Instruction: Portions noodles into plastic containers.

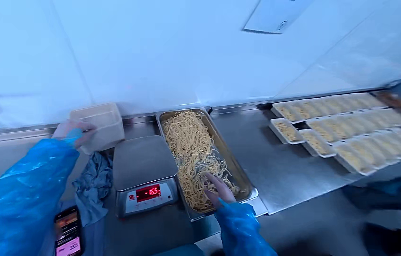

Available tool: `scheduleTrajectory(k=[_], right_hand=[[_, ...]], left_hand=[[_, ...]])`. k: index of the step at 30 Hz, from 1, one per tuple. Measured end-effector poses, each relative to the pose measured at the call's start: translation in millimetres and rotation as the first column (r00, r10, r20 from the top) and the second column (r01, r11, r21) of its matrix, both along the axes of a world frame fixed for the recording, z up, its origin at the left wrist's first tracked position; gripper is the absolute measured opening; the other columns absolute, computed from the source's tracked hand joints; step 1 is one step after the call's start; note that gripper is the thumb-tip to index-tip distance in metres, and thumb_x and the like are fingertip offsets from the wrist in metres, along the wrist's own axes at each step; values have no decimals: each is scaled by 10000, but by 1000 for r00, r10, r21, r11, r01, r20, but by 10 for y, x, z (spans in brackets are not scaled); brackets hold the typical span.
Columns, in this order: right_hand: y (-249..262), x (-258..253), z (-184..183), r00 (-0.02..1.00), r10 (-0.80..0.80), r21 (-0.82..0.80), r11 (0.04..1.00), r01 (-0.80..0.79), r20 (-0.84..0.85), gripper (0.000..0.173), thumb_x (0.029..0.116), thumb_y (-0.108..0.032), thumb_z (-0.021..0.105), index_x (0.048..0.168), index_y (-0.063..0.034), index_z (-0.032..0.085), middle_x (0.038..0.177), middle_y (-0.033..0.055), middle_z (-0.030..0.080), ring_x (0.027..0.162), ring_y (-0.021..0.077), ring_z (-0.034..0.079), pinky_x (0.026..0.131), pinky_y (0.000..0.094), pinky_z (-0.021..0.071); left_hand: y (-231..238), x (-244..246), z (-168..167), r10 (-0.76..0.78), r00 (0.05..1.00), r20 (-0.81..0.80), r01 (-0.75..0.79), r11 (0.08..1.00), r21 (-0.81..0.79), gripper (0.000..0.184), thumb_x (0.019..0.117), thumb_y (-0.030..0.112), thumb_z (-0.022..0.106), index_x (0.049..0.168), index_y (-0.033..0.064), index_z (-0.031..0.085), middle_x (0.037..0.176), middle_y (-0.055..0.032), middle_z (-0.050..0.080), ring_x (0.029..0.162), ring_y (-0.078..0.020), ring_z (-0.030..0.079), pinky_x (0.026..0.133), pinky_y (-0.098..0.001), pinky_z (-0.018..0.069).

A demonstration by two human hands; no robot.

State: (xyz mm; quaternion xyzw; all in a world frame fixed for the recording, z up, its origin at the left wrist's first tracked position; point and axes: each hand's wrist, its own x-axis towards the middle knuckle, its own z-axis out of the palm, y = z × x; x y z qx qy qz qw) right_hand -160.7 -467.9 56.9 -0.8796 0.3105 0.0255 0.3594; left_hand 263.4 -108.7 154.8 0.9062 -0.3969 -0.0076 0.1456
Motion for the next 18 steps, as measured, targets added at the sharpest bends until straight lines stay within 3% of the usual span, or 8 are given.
scheduleTrajectory(k=[4,6,8,11,13,15,18], right_hand=[[-351,583,-11,994,-86,30,996,88,-63,652,953,-165,721,1548,-188,458,1519,223,488,1331,392,549,1053,563,502],[-601,972,-152,986,-166,62,984,166,5,808,931,-248,764,1614,-198,335,1555,260,432,1384,421,495,1103,590,457],[-726,1383,-225,962,-263,42,965,261,75,1027,858,-390,828,1655,-235,200,1601,263,365,1432,422,443,1128,608,424],[-659,1981,-324,971,-235,-91,967,237,33,1201,696,-544,901,1647,-300,209,1619,286,307,1439,487,397,1096,677,420],[-464,2291,-363,983,-144,-182,976,122,-115,1152,681,-558,903,1624,-384,264,1626,332,241,1413,540,392,1064,689,427],[-376,2496,-441,969,-126,-218,973,79,-213,1056,701,-395,908,1587,-425,334,1566,354,320,1331,544,469,1000,673,475],[-403,2453,-363,976,-31,-146,989,0,-215,786,830,-183,790,1536,-297,466,1419,319,530,1264,500,560,974,677,496]], left_hand=[[14,56,-18,-47,998,-29,45,995,-86,144,977,122,688,1064,115,803,1104,-174,745,1040,-398,707,898,-681,522],[41,73,-11,-70,997,15,71,993,-98,145,970,107,692,1056,110,809,1084,-169,752,1026,-384,715,895,-668,531],[65,79,-59,-112,983,148,123,990,-67,166,975,109,679,1084,101,804,1049,-174,752,1008,-391,712,895,-646,528],[54,19,-138,-138,941,308,132,990,41,249,998,81,620,1210,84,750,1123,-217,735,1062,-436,696,944,-639,508],[-6,-80,-130,-84,951,298,48,991,126,331,976,54,607,1290,107,697,1169,-235,707,1081,-458,677,926,-645,509],[-125,-151,-101,16,971,238,-59,983,173,370,958,71,616,1320,128,671,1223,-237,678,1139,-465,642,946,-652,493],[-305,-210,-36,177,973,148,-200,967,157,293,931,108,621,1212,93,699,1225,-220,675,1172,-450,619,963,-654,465]])
